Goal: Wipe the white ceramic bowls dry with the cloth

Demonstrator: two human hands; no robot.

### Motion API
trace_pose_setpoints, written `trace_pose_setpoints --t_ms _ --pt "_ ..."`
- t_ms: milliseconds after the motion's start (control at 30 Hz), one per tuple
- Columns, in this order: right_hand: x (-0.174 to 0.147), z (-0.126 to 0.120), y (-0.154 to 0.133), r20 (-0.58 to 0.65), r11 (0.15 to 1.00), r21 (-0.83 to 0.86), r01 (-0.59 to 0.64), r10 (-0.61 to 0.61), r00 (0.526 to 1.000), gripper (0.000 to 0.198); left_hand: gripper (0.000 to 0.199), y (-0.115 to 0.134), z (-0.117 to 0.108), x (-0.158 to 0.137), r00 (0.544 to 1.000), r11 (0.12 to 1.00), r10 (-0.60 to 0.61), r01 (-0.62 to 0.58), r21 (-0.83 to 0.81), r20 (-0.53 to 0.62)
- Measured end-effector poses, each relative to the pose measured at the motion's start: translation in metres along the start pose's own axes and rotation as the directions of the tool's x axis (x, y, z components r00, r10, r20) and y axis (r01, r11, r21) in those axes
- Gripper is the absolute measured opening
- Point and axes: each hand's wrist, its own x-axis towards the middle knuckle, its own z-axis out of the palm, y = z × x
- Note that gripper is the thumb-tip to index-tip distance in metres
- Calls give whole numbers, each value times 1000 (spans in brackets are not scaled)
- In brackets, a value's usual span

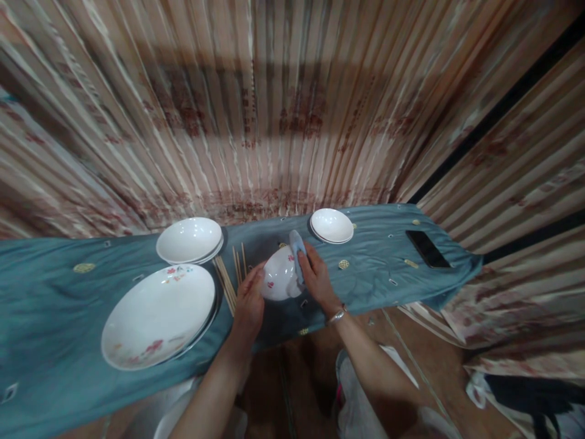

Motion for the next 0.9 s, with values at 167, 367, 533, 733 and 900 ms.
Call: trace_pose_setpoints --t_ms 167,367,533,733,900 --pt "-3 0 -2 13 994 -68 85 -84 996 40 33 4 1 -4 999 998 31 -32 48 24" --pt "-11 1 -18 126 936 -238 260 -236 964 43 32 0 4 -6 996 1000 25 -26 15 88" --pt "-19 7 -34 294 840 -373 395 -297 909 44 31 -6 -1 0 998 999 49 -48 -20 39" --pt "-19 6 -33 259 851 -389 353 -267 928 43 29 -7 -1 1 1000 1000 -7 7 6 28" --pt "-14 4 -18 144 933 -269 240 -208 968 42 22 -4 2 -1 1000 1000 1 -1 -6 9"
